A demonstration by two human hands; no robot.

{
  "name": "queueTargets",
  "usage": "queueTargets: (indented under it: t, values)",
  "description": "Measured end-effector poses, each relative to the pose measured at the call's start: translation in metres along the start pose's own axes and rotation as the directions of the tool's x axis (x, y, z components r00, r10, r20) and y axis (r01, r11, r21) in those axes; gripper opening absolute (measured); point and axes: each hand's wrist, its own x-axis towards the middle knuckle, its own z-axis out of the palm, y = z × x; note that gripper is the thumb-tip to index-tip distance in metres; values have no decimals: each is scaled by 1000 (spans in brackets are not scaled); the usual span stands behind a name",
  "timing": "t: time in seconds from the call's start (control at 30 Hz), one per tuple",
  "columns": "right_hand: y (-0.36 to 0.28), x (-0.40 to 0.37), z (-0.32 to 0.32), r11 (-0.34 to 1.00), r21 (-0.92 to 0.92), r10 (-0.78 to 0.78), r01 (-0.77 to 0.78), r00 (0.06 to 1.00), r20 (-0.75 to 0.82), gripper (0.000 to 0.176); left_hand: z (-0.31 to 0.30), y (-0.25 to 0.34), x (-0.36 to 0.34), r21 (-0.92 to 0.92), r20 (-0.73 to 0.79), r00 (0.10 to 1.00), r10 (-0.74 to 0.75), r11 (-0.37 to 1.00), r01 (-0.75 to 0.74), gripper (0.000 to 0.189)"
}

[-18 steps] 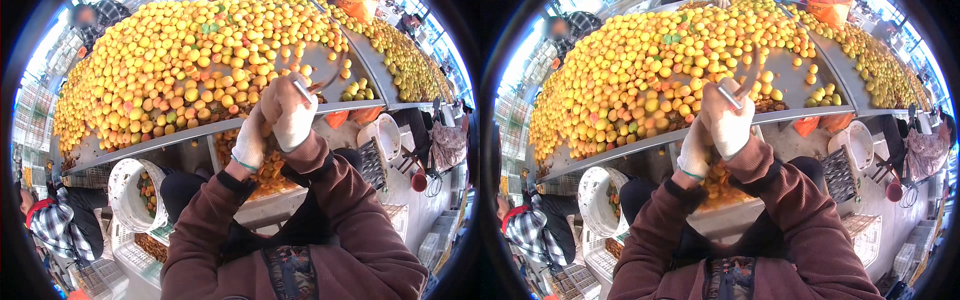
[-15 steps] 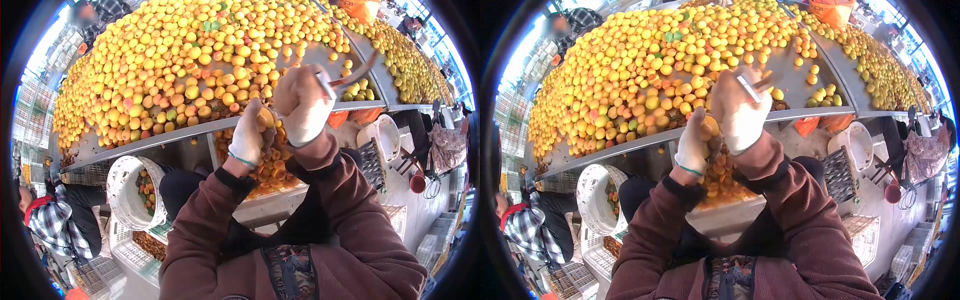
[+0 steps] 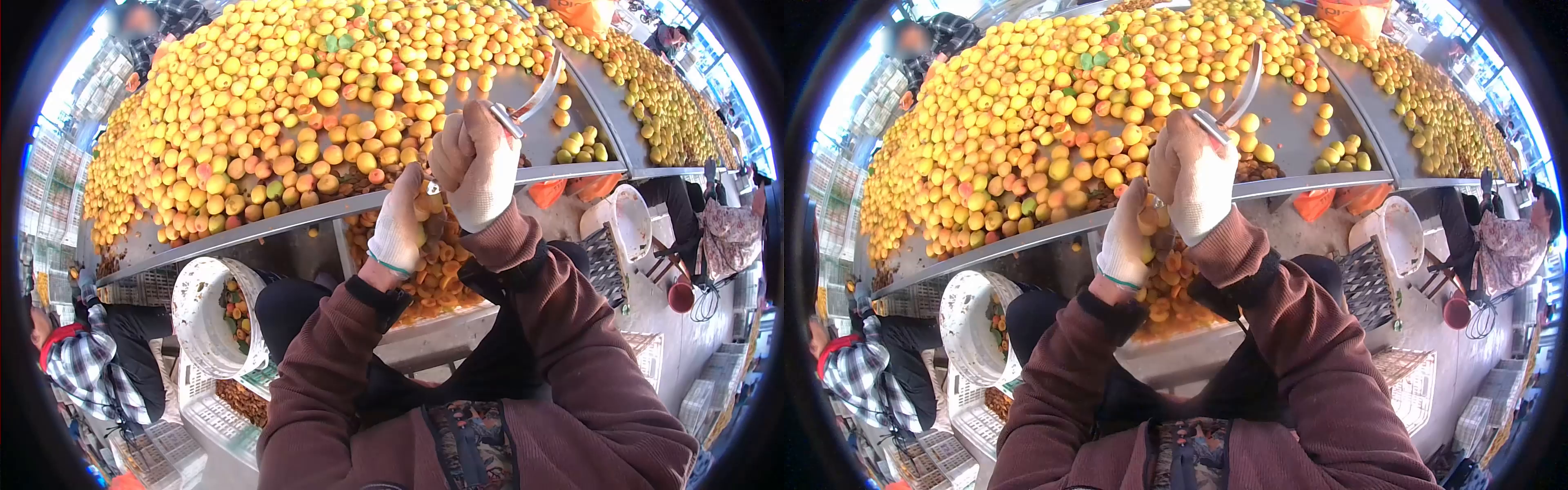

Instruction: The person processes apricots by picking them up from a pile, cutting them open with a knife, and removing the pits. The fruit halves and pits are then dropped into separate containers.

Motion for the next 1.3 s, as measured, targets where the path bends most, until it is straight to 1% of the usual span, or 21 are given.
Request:
queueTargets:
  t: [0.1,0.13,0.23,0.3,0.33,0.4,0.43,0.47,0.53,0.63,0.7,0.77,0.87,0.97,1.0,1.03,1.07,1.1,1.13,1.23,1.3]
  values:
    - [16,-5,-7,994,-23,-102,103,994,45,19,-3,0,1,240,47,997,66,968,-75,40]
    - [11,-12,-2,962,-243,-124,121,992,5,15,-3,0,1,242,46,997,63,968,-73,40]
    - [23,-11,-7,976,-215,-50,45,999,-17,14,-4,3,0,197,62,998,18,980,-30,31]
    - [25,7,-26,959,-270,-84,85,996,14,28,-12,6,-1,-59,187,979,-80,994,92,33]
    - [15,6,-17,997,-63,34,-35,999,-13,34,-21,5,2,-61,185,979,-81,994,94,33]
    - [6,5,-10,970,155,195,-188,980,-30,41,-36,2,7,-354,615,788,2,894,274,35]
    - [6,6,-11,969,154,202,-194,979,-33,41,-34,0,4,-359,612,791,0,891,278,35]
    - [6,7,-12,954,198,232,-226,973,-6,41,-31,-3,-1,-48,483,872,81,997,-66,38]
    - [8,6,-15,941,219,257,-260,966,41,41,-21,-4,-11,645,336,865,372,578,-500,45]
    - [11,6,-18,918,240,303,-315,949,86,39,-26,-14,2,543,333,898,288,720,-432,50]
    - [15,6,-20,911,245,321,-332,943,83,39,-29,-16,-3,582,396,855,335,628,-516,54]
    - [16,7,-23,907,250,330,-339,941,79,38,-28,-15,-3,423,340,924,172,850,-314,55]
    - [18,11,-28,875,318,347,-365,931,114,38,-31,-16,-3,654,353,892,281,608,-451,55]
    - [24,16,-36,820,430,356,-378,925,133,38,-30,-17,-4,601,268,933,239,716,-356,57]
    - [24,16,-36,808,449,357,-381,923,142,38,-22,-19,-3,588,283,839,464,608,-534,45]
    - [23,18,-37,797,467,356,-384,922,151,38,-23,-15,-1,589,289,836,466,602,-539,45]
    - [20,18,-38,837,415,332,-357,934,133,38,-25,-7,2,140,254,957,142,973,-181,38]
    - [13,19,-34,837,417,327,-354,935,136,38,-25,1,3,-326,386,905,-181,890,317,38]
    - [6,21,-31,864,376,304,-334,943,138,38,-7,5,1,-188,109,964,-241,948,258,47]
    - [-1,24,-36,886,313,268,-341,929,253,32,-24,4,4,-10,127,991,-50,999,52,48]
    - [3,15,-35,862,-496,163,-103,983,80,22,-25,5,6,4,92,995,-28,1000,28,48]
